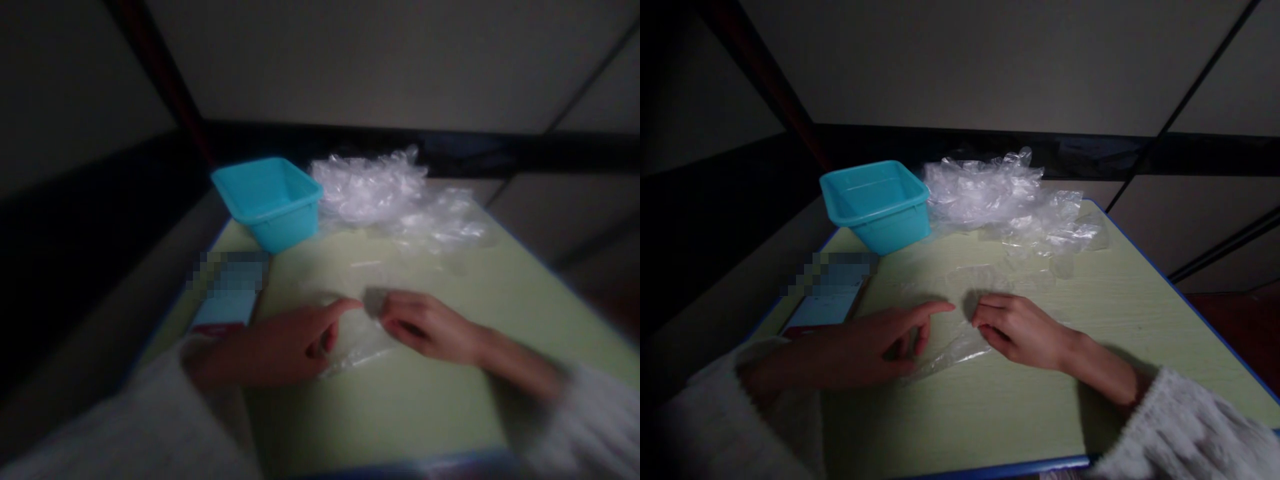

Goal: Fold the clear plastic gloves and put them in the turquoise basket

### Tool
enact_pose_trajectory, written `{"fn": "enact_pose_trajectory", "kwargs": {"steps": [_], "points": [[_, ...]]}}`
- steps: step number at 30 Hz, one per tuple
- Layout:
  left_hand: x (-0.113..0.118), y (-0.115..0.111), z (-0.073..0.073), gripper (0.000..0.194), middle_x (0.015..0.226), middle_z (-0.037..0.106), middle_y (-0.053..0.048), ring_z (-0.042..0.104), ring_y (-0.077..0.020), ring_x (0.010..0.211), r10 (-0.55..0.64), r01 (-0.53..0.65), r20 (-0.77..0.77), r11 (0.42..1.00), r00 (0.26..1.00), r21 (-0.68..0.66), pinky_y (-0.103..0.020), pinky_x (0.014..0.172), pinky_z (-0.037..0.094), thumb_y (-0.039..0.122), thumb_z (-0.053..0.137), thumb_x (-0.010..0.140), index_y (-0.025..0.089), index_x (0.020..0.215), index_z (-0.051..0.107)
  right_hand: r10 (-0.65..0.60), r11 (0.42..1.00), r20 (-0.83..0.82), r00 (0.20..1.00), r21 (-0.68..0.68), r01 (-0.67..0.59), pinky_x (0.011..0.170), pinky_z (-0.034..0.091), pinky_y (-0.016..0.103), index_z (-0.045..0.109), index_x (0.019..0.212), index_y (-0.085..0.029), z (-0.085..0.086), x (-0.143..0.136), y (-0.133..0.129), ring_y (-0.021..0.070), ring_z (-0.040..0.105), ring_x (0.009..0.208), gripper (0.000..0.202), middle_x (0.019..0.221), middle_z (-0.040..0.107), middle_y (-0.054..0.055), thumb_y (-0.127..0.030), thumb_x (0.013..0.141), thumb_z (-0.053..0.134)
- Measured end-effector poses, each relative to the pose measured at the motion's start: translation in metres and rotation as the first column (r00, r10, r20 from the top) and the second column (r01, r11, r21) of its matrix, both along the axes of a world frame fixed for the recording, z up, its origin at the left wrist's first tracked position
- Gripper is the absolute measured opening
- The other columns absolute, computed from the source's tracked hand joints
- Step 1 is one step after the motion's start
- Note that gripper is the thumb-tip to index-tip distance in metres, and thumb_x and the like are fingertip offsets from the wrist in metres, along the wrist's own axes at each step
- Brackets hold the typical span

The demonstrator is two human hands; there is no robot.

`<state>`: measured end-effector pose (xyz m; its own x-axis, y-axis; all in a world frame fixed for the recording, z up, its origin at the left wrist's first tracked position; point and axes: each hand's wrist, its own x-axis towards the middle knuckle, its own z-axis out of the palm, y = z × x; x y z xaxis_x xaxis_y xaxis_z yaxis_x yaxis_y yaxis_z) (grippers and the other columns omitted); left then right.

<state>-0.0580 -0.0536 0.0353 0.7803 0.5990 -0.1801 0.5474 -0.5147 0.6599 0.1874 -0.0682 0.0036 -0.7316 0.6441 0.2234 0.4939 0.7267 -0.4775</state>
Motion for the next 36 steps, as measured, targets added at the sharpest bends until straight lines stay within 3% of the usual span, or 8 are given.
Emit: {"fn": "enact_pose_trajectory", "kwargs": {"steps": [2,5,9,14,24,27,31,36], "points": [[0.000,0.002,0.000,0.054,0.079,0.057,0.004,0.052,-0.0114,0.066,0.038,-0.039,0.032,0.999,0.999,0.031,-0.019,0.058,0.037,0.007,0.043,0.073,0.023,0.125,0.045,0.002,0.996,0.009,1.000,0.088,-0.003,0.072,0.046,0.031,0.060,0.091,-0.014,0.003,0.002,0.000,0.0172,0.054,0.078,0.020,0.084,0.059,0.008,-0.017,0.092,0.040],[0.000,0.005,-0.004,0.040,0.080,0.058,0.002,0.052,-0.0131,0.071,0.088,-0.094,0.081,0.993,0.993,0.072,-0.022,0.064,0.038,0.014,0.045,0.079,0.020,0.118,0.051,0.116,0.979,0.097,0.988,0.154,-0.130,0.091,0.042,0.041,0.055,0.119,-0.011,0.006,0.004,-0.001,0.0230,0.053,0.107,0.032,0.111,0.062,0.014,-0.026,0.095,0.039],[0.001,0.011,-0.012,0.022,0.073,0.055,0.003,0.051,-0.0136,0.068,0.076,-0.080,0.050,0.994,0.996,0.073,-0.023,0.063,0.036,0.014,0.047,0.080,0.019,0.099,0.057,0.301,0.947,0.246,0.921,0.040,-0.320,0.112,0.015,0.049,0.026,0.143,-0.013,0.008,0.004,0.000,0.0245,0.022,0.137,0.068,0.145,0.035,0.014,-0.047,0.089,0.048],[0.002,0.014,-0.021,0.011,0.068,0.052,0.004,0.047,-0.0126,0.063,0.078,-0.081,0.035,0.994,0.996,0.079,-0.023,0.058,0.032,0.013,0.046,0.078,0.018,0.087,0.052,0.331,0.942,0.302,0.894,-0.055,-0.330,0.113,0.004,0.048,0.018,0.146,-0.018,0.006,0.003,-0.002,0.0230,0.010,0.140,0.074,0.152,0.013,0.010,-0.050,0.087,0.051],[0.007,0.013,-0.018,0.008,0.063,0.048,0.005,0.042,-0.0110,0.058,0.080,-0.080,0.006,0.990,0.997,0.119,-0.022,0.053,0.028,0.016,0.046,0.079,0.018,0.072,0.047,0.257,0.965,0.276,0.926,-0.024,-0.261,0.114,0.005,0.047,0.009,0.146,-0.010,0.002,0.004,-0.009,0.0255,0.008,0.140,0.088,0.152,0.011,0.016,-0.053,0.084,0.053],[0.010,0.011,-0.020,0.016,0.064,0.047,0.005,0.043,-0.0107,0.059,-0.016,0.006,0.043,0.977,0.999,0.214,-0.023,0.054,0.029,0.017,0.050,0.080,0.018,0.066,0.043,0.243,0.968,0.277,0.930,-0.002,-0.252,0.114,0.007,0.045,0.006,0.146,-0.007,0.003,0.003,-0.013,0.0254,0.006,0.140,0.088,0.151,0.010,0.018,-0.051,0.085,0.052],[0.014,0.005,-0.029,0.016,0.074,0.055,0.000,0.050,-0.0142,0.072,-0.244,0.204,0.034,0.871,0.969,0.446,-0.025,0.067,0.036,0.015,0.049,0.087,0.017,0.071,0.049,0.227,0.969,0.271,0.935,0.035,-0.245,0.115,0.008,0.044,0.006,0.146,-0.006,-0.005,0.002,-0.018,0.0246,0.004,0.140,0.088,0.151,0.012,0.019,-0.052,0.086,0.051],[0.015,0.001,-0.043,0.013,0.078,0.059,-0.004,0.052,-0.0186,0.079,-0.317,0.279,-0.075,0.669,0.945,0.689,-0.031,0.073,0.036,0.018,0.049,0.089,0.015,0.078,0.055,0.208,0.971,0.270,0.940,0.063,-0.233,0.114,0.011,0.044,0.004,0.146,-0.005,-0.015,0.002,-0.021,0.0248,0.003,0.140,0.094,0.150,0.011,0.021,-0.059,0.083,0.049]]}}
